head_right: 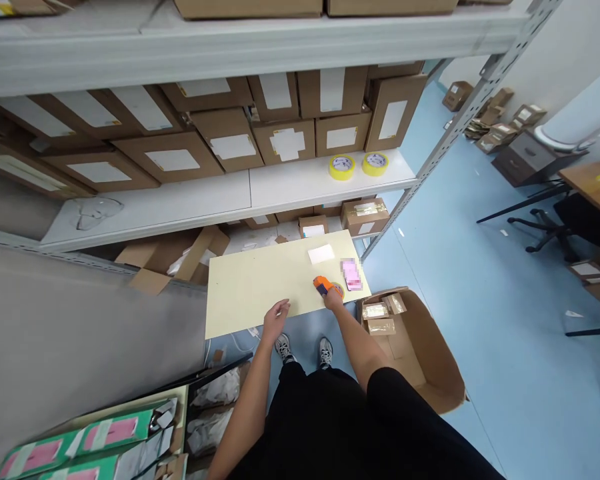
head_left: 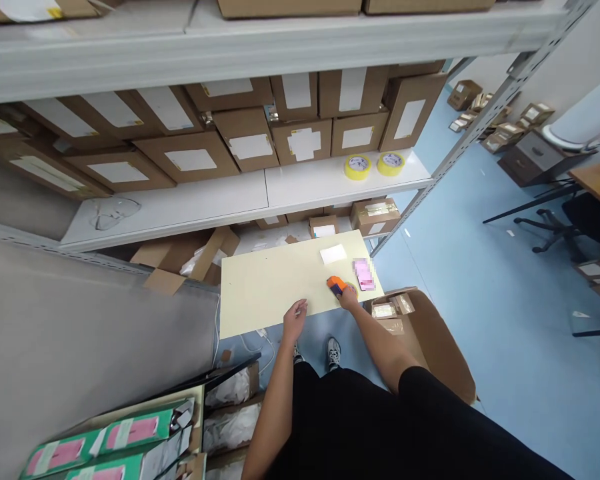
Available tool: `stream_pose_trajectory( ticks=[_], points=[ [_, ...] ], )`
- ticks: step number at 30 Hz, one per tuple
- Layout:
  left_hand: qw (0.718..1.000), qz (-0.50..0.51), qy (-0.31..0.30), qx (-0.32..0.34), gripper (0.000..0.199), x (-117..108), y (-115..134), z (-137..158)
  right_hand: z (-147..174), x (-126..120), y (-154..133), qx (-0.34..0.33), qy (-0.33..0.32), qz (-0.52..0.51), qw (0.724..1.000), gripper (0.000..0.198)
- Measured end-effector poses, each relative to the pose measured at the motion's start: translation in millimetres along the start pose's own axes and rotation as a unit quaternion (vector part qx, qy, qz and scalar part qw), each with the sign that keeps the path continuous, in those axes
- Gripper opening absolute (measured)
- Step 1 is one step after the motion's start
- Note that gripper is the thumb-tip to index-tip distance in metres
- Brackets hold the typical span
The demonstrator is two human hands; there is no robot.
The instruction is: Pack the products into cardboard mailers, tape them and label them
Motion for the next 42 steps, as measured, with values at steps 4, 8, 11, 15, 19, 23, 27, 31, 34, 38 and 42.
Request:
stream_pose_trajectory(
  ticks=[4,8,11,15,19,23,27,31,34,38,42],
  points=[
    [1.000,0.012,0.009,0.025,0.038,-10.5,30.2,-13.0,22.9,-4.9,-15.2,0.042,0.016,0.026,0.999,0.027],
    [0.997,0.037,0.005,0.066,0.035,-23.6,67.1,-27.0,26.6,-7.2,-62.0,-0.016,-0.007,-0.037,0.999,0.044],
    [0.993,0.058,0.017,0.103,0.035,-39.7,103.4,-35.2,15.5,-15.0,-115.7,-0.104,-0.040,-0.103,0.988,0.052],
    [0.985,0.054,0.017,0.162,0.035,-77.2,160.5,-37.8,-0.7,-25.5,-186.1,-0.193,-0.071,-0.147,0.968,0.048],
    [0.966,-0.009,-0.055,0.252,0.033,-122.3,213.6,-28.2,-7.9,-27.3,-235.3,-0.219,-0.057,-0.154,0.962,0.043],
    [0.943,-0.073,-0.104,0.307,0.036,-153.3,248.0,-12.1,-10.4,-25.1,-266.2,-0.239,-0.020,-0.142,0.960,0.037],
    [0.920,-0.125,-0.121,0.351,0.035,-167.0,263.1,0.9,-12.3,-23.2,-288.4,-0.270,0.008,-0.131,0.954,0.028],
    [0.900,-0.160,-0.115,0.389,0.032,-178.5,268.5,9.0,-11.9,-21.0,-306.1,-0.308,0.008,-0.128,0.943,0.020],
    [0.887,-0.188,-0.108,0.408,0.032,-187.7,271.2,14.6,-12.2,-18.5,-312.7,-0.323,0.014,-0.106,0.940,0.017],
    [0.875,-0.213,-0.118,0.419,0.032,-195.3,270.8,20.9,-14.4,-14.9,-312.2,-0.328,0.045,-0.077,0.941,0.013],
    [0.874,-0.197,-0.106,0.432,0.030,-198.0,265.7,22.6,-15.2,-11.3,-309.3,-0.322,0.049,-0.073,0.943,0.015]
  ],
)
Point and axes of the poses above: each hand's wrist, its own z-axis away from the middle knuckle, its own x-axis out of the palm, y = z × x, the point moved 2 cm from there along -z, towards the middle knuckle, and after that the axes turned 7 degrees about -x, right-handed, at the moved point
